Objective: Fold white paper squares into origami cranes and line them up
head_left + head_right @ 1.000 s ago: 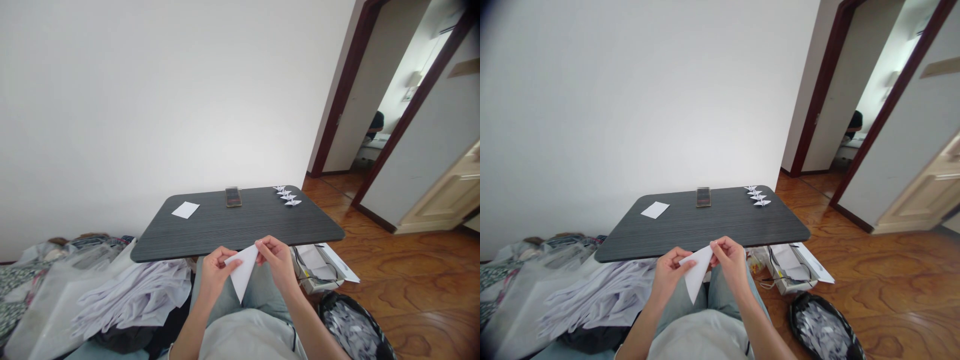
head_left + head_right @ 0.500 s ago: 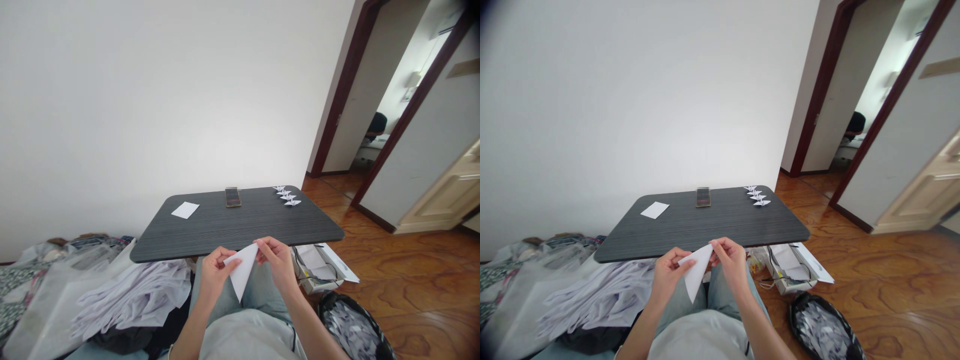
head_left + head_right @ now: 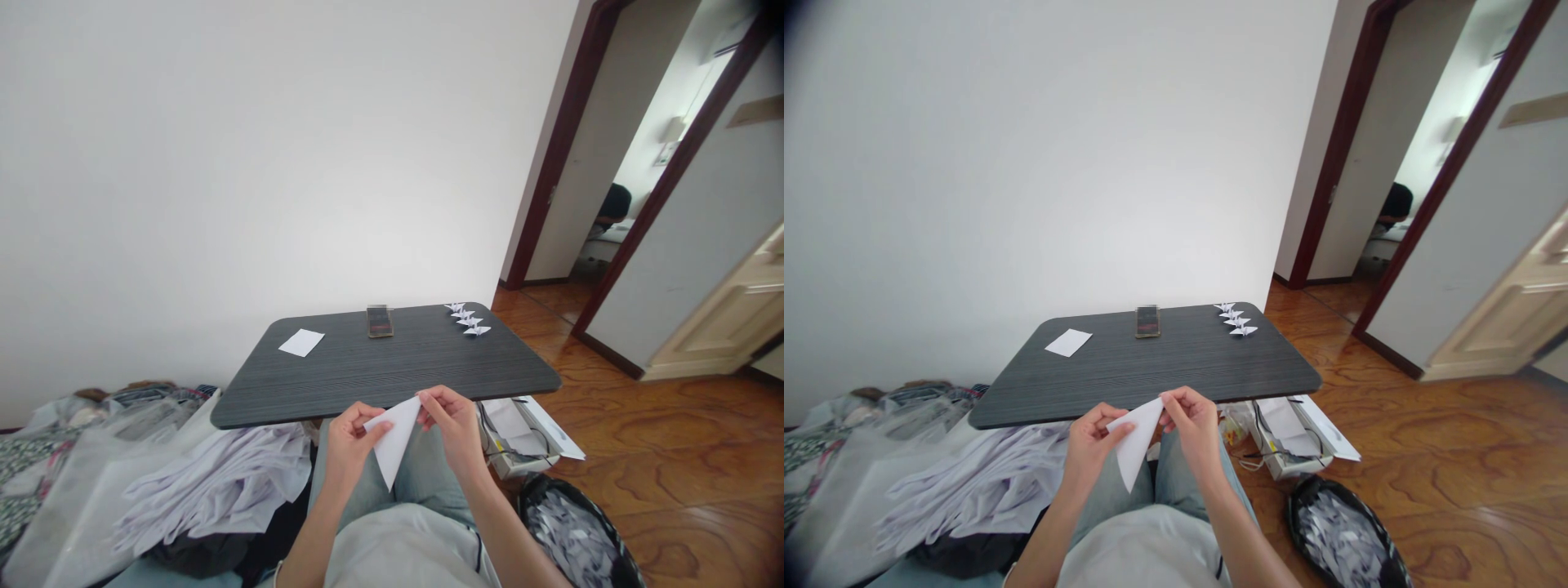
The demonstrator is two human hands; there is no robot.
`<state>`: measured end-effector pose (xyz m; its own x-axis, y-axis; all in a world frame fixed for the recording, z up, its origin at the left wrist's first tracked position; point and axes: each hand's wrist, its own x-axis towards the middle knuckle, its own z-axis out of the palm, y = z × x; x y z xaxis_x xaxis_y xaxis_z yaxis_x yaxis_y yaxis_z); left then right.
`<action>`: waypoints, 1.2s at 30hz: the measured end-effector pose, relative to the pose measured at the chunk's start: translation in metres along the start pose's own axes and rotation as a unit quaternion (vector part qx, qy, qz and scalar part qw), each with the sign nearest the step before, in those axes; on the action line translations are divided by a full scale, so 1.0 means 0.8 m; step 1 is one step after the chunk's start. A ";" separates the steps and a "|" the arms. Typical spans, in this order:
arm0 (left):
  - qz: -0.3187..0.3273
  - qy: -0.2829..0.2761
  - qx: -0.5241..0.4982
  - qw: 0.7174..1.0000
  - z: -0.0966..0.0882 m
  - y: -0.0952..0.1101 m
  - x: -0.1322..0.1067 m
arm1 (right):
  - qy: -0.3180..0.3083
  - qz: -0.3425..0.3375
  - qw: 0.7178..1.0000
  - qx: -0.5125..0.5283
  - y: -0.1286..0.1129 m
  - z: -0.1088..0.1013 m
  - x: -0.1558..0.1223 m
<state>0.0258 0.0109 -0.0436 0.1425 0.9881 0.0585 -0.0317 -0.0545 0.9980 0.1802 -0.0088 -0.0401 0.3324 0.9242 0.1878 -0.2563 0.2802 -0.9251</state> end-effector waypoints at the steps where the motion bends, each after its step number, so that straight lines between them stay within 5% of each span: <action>1: -0.003 -0.002 -0.003 1.000 0.000 -0.001 0.000 | 0.000 -0.003 1.000 0.000 0.000 0.000 0.000; 17: 0.015 0.018 0.022 0.999 -0.002 -0.001 -0.001 | -0.024 0.001 0.999 -0.029 0.000 0.001 0.000; 27: -0.005 -0.005 -0.010 1.000 0.004 0.008 -0.003 | 0.011 -0.010 1.000 -0.021 0.004 0.003 0.000; 36: 0.000 0.005 -0.007 1.000 0.004 0.007 -0.003 | -0.043 0.020 0.999 -0.027 0.011 0.006 0.000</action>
<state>0.0288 0.0078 -0.0380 0.1335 0.9893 0.0586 -0.0448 -0.0531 0.9976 0.1735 -0.0050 -0.0468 0.2438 0.9540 0.1747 -0.2171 0.2292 -0.9488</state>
